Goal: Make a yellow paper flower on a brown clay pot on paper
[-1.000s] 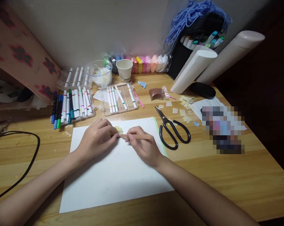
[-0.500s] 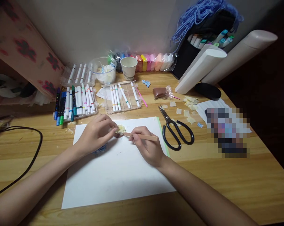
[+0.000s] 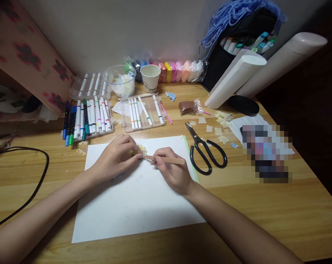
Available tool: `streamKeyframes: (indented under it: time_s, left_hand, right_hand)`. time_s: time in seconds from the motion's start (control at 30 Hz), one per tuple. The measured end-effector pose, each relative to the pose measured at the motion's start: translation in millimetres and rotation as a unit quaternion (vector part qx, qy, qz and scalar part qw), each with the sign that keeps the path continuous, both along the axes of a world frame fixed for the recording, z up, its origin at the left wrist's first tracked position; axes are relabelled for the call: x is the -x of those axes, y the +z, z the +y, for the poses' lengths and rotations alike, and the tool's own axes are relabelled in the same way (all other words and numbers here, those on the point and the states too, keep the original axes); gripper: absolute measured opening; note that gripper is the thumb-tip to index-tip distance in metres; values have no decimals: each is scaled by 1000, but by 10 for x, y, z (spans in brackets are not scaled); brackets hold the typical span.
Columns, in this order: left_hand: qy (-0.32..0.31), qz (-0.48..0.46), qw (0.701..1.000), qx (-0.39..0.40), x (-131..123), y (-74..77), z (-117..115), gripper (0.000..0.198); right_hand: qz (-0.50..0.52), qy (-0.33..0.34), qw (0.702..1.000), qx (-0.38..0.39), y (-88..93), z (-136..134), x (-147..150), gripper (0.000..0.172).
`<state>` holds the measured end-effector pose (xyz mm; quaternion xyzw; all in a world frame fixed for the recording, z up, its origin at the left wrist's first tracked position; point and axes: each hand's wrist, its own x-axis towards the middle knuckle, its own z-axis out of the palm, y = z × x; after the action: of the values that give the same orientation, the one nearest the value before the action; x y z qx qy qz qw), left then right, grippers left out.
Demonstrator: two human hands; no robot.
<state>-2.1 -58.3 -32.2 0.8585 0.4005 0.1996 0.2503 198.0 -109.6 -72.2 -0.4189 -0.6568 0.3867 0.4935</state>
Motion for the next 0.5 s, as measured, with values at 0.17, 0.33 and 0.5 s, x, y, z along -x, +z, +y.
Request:
streamKeyframes:
  time_s: [0.17, 0.33, 0.5]
  left_hand:
    - [12, -19, 999, 38, -4, 17, -19, 8]
    - [34, 0, 999, 26, -23, -26, -2, 8]
    - [27, 19, 999, -4, -37, -43, 5, 9]
  right_hand:
    - [-13, 5, 1000, -4, -1, -7, -12, 10]
    - [-40, 5, 999, 0, 11, -2, -3, 11]
    - [-71, 6, 997, -7, 44, 20, 10, 10]
